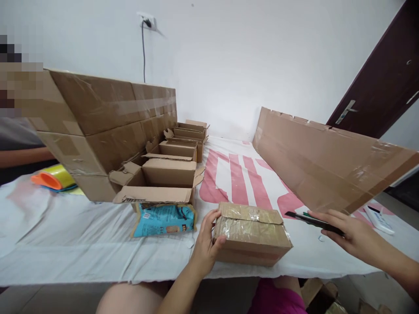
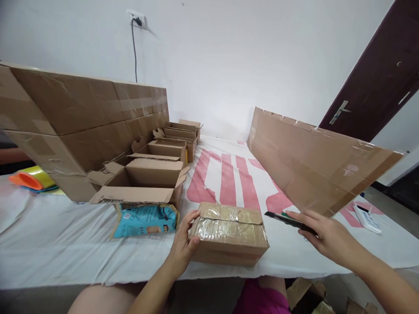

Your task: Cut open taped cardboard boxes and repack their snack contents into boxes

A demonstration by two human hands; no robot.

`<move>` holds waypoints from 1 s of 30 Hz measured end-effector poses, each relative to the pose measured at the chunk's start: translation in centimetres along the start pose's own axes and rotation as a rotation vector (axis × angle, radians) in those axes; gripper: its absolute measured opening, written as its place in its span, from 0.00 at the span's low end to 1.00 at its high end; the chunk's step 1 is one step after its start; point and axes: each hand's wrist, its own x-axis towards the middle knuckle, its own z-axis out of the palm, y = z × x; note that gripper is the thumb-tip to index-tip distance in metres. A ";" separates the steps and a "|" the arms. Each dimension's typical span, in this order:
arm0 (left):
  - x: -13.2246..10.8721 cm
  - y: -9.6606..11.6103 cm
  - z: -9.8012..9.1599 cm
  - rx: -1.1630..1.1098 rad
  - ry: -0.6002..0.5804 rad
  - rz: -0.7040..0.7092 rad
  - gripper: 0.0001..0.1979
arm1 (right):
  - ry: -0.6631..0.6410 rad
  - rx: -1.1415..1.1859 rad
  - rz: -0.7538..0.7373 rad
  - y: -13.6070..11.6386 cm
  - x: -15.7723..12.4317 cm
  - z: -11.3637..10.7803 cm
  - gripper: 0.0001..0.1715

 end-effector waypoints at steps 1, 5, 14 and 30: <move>0.1 0.0 0.0 -0.106 -0.006 -0.029 0.34 | -0.044 0.084 0.064 0.8 -0.7 1.5 0.27; 1.1 -0.5 -0.6 -0.482 0.188 -0.195 0.37 | 0.026 0.267 0.330 2.5 -2.9 9.4 0.33; 1.5 -1.5 -3.2 -0.207 0.212 -0.403 0.13 | -0.103 0.344 0.305 0.7 -2.8 18.1 0.28; 1.5 -0.3 -4.1 -0.075 0.535 -0.129 0.04 | 0.322 0.260 0.278 -6.3 -6.7 15.0 0.16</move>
